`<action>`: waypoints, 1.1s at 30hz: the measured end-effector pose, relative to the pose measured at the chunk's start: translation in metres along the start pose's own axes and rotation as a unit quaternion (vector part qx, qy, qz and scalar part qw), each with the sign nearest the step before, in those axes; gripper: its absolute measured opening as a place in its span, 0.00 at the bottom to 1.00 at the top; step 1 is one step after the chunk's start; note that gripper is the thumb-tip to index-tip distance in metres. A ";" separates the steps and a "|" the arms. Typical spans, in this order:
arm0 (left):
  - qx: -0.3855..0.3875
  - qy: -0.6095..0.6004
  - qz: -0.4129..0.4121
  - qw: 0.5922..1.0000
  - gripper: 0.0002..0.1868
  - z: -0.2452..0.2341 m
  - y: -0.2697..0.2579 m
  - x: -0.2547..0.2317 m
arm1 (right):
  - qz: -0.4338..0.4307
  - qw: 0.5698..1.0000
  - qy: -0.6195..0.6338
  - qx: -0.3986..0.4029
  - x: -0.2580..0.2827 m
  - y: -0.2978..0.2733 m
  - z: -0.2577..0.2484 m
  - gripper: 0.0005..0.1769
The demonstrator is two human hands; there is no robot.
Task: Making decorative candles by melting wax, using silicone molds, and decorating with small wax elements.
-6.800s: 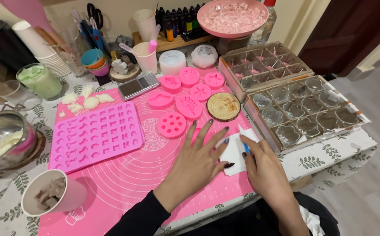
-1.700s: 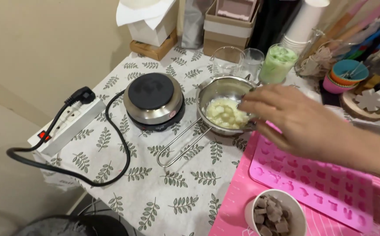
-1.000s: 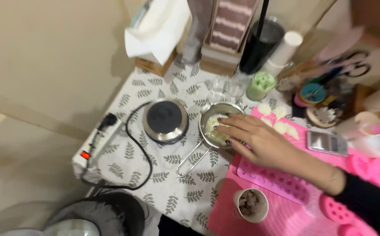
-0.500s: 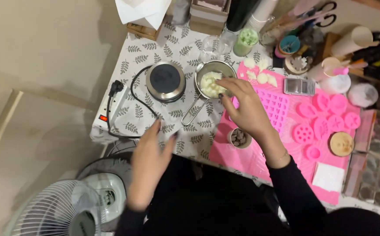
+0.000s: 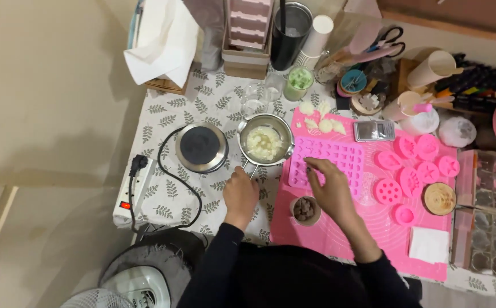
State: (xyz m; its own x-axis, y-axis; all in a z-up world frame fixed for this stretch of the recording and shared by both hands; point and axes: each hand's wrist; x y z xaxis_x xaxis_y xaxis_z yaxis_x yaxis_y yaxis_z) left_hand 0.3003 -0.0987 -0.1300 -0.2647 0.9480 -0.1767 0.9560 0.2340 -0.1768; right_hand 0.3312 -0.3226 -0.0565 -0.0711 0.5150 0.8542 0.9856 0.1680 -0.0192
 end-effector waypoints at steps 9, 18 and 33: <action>0.001 -0.239 0.041 0.970 0.11 -0.048 -0.016 0.036 | 0.069 0.990 0.119 -0.011 0.068 -0.040 0.041 0.16; -0.041 -0.251 -0.050 0.966 0.13 -0.119 -0.015 0.142 | 0.179 0.911 0.295 0.226 -0.013 -0.054 0.200 0.23; -0.005 -0.218 0.042 0.975 0.15 -0.103 0.021 0.175 | 0.333 0.723 0.599 0.089 0.013 -0.002 0.274 0.43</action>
State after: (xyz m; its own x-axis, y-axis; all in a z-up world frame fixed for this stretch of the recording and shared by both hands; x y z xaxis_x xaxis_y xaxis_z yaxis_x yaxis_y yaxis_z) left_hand 0.2868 0.0945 -0.0649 -0.2115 0.7830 -0.5849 0.9773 0.1630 -0.1352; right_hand 0.2868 -0.0859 -0.1881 0.6988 -0.5476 0.4603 0.6975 0.3790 -0.6081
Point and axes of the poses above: each hand's wrist, its own y-axis towards the middle knuckle, its own z-axis out of the palm, x = y × z, and after that the axes turned 14 degrees about y, right-handed
